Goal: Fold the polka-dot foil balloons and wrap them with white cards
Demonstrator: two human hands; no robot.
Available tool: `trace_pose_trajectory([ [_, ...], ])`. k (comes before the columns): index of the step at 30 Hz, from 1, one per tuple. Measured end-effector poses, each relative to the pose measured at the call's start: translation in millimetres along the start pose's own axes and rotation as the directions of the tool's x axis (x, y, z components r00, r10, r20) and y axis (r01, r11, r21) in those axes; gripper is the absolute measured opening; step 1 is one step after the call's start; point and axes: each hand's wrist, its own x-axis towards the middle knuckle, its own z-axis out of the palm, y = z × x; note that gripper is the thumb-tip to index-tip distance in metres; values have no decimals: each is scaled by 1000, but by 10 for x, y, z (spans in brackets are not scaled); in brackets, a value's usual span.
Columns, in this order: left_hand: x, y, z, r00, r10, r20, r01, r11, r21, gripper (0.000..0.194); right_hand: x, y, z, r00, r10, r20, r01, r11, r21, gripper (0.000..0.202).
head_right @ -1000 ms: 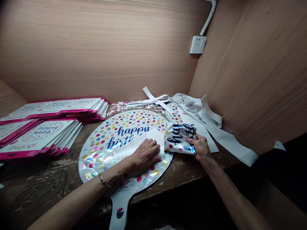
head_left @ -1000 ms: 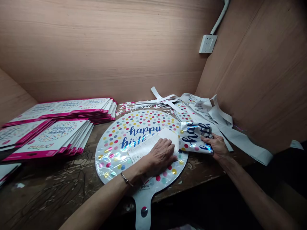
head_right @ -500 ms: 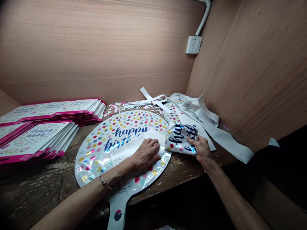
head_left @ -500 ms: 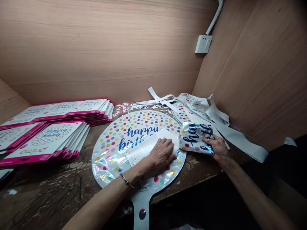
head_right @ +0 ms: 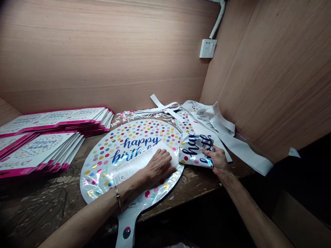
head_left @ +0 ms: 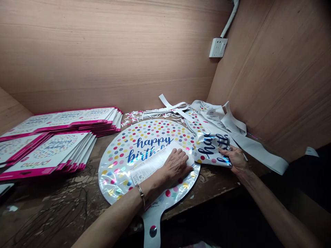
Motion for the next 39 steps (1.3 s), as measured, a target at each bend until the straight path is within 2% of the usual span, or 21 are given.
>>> trace_pose_trajectory([
  [7, 22, -20, -34, 1000, 2, 17, -2, 1000, -28, 38, 11, -61, 51, 999, -1, 35, 3, 999, -49, 35],
  [13, 8, -42, 10, 1000, -1, -2, 1, 998, -65, 41, 27, -57, 83, 994, -78, 75, 87, 988, -125, 33],
  [21, 3, 21, -2, 999, 43, -20, -43, 998, -46, 39, 59, -56, 151, 988, -87, 126, 98, 991, -87, 34],
  [24, 15, 68, 18, 998, 41, -43, -42, 999, -28, 37, 86, -30, 258, 977, -148, 154, 158, 986, -52, 38],
  [28, 15, 100, 53, 988, 95, -122, -99, 995, -26, 35, 109, 30, 371, 946, -231, 228, 254, 964, -75, 36],
  [30, 6, 98, 76, 977, 124, -171, -132, 990, -39, 37, 105, 33, 381, 940, -193, 280, 228, 969, -97, 35],
  [34, -24, 90, 112, 957, 182, -227, -191, 981, -18, 38, 90, -7, 334, 940, 5, 340, 45, 989, -138, 35],
  [39, -82, 101, 91, 943, 275, -190, -279, 960, 7, 33, 119, 7, 275, 896, 185, 403, -112, 974, -199, 36],
])
